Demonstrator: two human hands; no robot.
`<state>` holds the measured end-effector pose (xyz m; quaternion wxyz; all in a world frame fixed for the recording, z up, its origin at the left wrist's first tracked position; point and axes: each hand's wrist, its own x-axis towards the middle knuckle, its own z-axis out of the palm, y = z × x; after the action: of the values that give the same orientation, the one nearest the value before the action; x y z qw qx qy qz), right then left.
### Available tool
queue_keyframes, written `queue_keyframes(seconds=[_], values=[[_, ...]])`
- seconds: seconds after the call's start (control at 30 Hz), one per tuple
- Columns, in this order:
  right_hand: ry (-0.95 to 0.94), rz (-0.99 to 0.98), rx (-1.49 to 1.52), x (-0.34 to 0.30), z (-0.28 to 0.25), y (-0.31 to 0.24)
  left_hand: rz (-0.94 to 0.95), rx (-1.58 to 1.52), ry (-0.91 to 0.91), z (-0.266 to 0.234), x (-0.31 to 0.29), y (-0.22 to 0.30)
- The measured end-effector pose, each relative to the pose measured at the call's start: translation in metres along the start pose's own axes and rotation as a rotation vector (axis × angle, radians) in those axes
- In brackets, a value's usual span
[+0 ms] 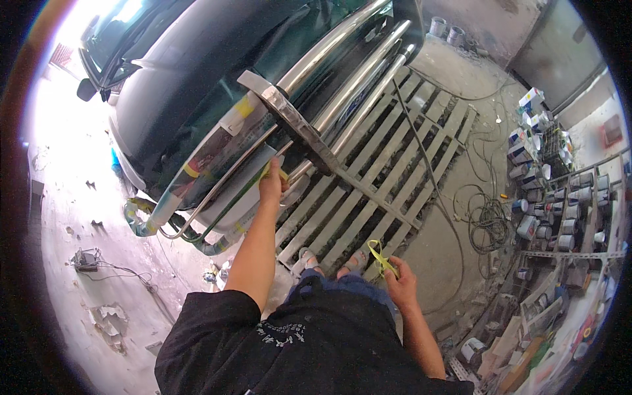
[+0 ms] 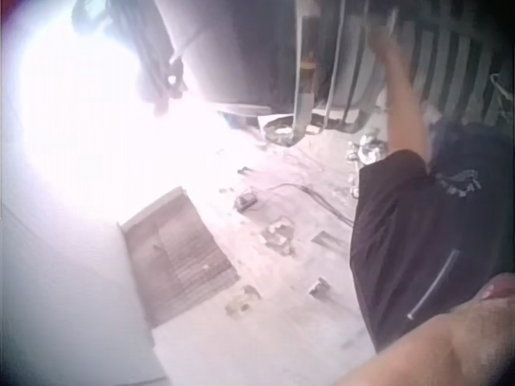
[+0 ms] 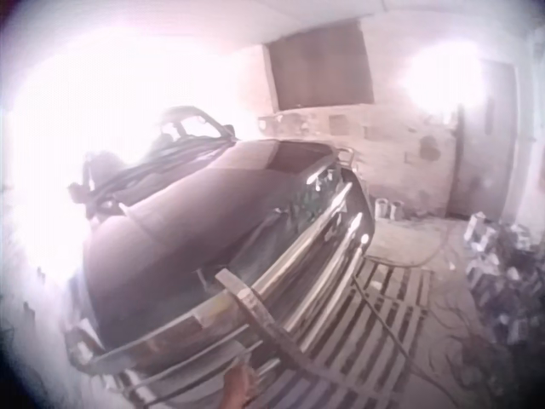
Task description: The person applies yellow masking tape to the front bumper and grille of a dark-colored car. They smooth the tape along the bumper edges and between grille bars, then remove a protective plastic film from the bumper surface.
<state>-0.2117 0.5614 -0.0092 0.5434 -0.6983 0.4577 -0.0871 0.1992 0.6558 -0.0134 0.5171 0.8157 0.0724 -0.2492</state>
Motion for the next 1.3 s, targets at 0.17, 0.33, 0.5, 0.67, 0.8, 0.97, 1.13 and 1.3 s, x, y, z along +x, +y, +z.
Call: queue_keyframes(seconds=[0.17,0.33,0.5,0.67,0.8,0.97,1.13,1.3], values=[[0.018,-0.040,0.047,-0.007,0.001,0.019,-0.009,-0.547,0.106,0.012,-0.008,-0.014],[0.009,-0.074,0.034,-0.009,0.003,0.028,0.268,-0.404,0.253,0.010,-0.016,-0.017],[0.005,-0.031,0.039,-0.003,0.001,0.019,0.441,-0.001,0.401,-0.045,-0.077,-0.046],[-0.100,-0.036,0.100,0.007,0.017,0.008,0.402,0.087,0.470,-0.161,-0.170,-0.107],[-0.215,-0.085,-0.004,0.019,0.043,-0.007,0.291,-0.255,0.661,-0.258,-0.227,-0.171],[-0.335,-0.227,-0.141,0.011,0.083,-0.058,0.030,-0.035,1.061,-0.398,-0.295,-0.275],[-0.351,-0.336,-0.126,-0.007,0.129,-0.064,-0.213,0.514,1.425,-0.556,-0.318,-0.362],[-0.348,-0.309,-0.192,-0.054,0.173,-0.086,-0.200,0.740,1.528,-0.732,-0.290,-0.382]])
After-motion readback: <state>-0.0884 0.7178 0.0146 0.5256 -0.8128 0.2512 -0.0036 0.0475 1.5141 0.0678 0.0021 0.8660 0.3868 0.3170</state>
